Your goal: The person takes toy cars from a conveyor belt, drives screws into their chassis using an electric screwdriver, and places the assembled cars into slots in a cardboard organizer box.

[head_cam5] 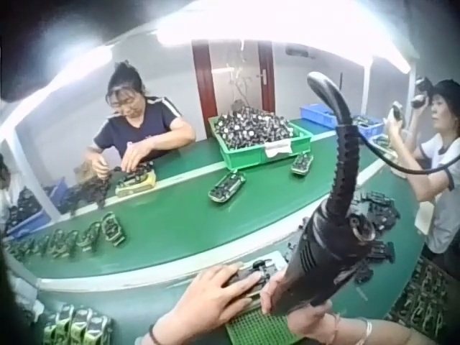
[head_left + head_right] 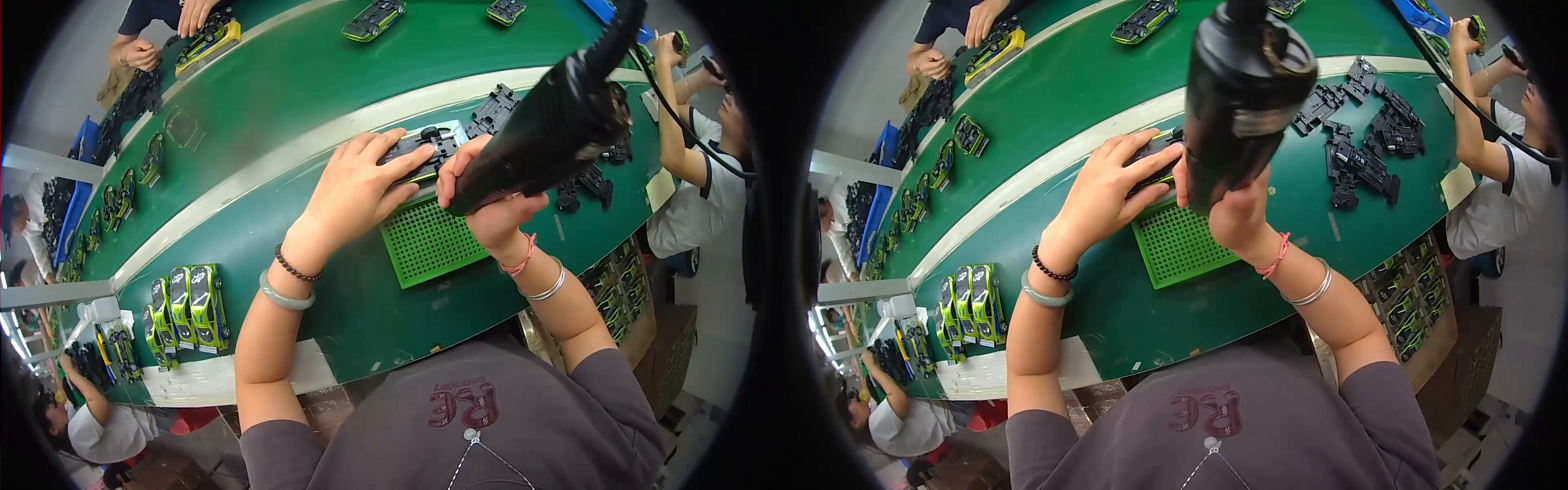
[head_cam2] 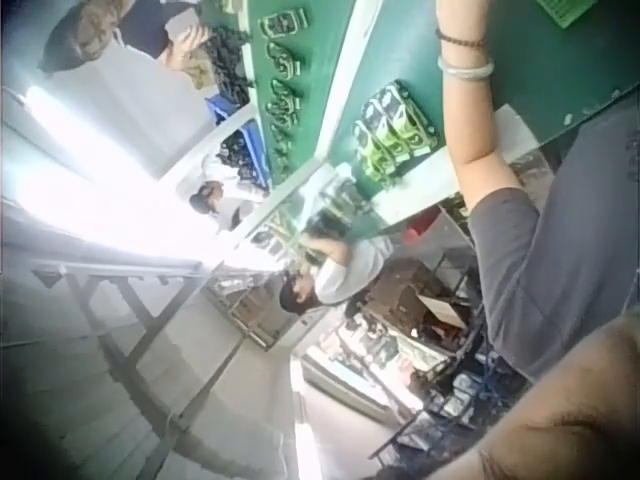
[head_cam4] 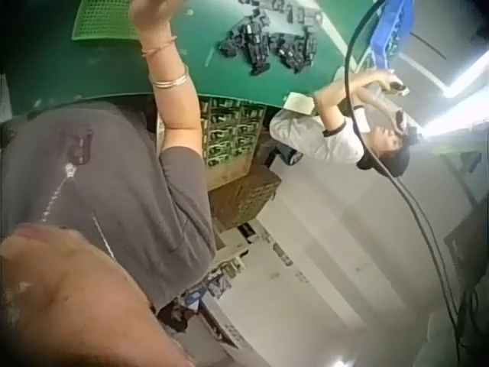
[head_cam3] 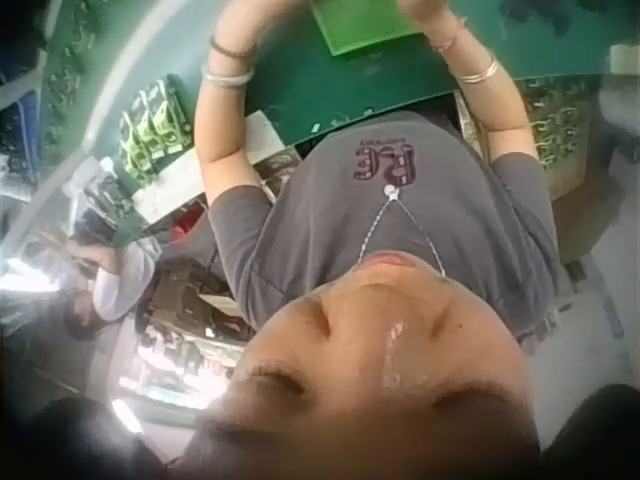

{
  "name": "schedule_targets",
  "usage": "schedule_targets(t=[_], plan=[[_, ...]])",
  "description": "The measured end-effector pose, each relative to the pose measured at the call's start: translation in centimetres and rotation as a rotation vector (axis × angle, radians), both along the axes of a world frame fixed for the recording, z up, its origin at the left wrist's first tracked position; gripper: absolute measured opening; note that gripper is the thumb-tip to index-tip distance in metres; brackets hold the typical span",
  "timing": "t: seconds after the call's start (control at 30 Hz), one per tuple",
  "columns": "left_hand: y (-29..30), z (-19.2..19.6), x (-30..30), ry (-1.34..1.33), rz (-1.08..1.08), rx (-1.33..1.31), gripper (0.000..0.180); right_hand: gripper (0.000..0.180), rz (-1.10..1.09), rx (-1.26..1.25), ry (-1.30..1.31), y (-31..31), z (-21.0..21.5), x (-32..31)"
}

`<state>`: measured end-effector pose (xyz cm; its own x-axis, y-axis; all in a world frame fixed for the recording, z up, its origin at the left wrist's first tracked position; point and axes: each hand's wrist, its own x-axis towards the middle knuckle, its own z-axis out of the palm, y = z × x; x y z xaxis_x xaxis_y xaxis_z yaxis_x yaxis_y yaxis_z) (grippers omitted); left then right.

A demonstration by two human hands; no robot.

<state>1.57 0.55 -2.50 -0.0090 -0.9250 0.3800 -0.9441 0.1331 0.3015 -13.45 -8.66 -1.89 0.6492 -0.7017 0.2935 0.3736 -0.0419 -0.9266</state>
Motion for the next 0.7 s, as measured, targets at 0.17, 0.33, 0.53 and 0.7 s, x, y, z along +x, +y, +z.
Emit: schedule_targets(t=[0.17, 0.33, 0.53, 0.7], plan=[[0.0, -0.1, 0.0, 0.000, -0.011, -0.026, 0.043, 0.098, 0.051, -0.092, 0.070, -0.4, 0.4, -0.1], [0.2, -0.3, 0.1, -0.019, 0.006, -0.004, 0.043, 0.098, 0.074, 0.020, -0.193, -1.5, 0.9, -0.4], [0.2, 0.6, -0.2, -0.003, -0.010, 0.011, 0.045, 0.102, 0.003, -0.038, -0.446, -5.0, 5.4, 0.5], [0.1, 0.6, -0.3, 0.002, -0.010, 0.017, 0.045, 0.097, -0.030, -0.100, -0.244, -5.6, 3.8, 2.3]])
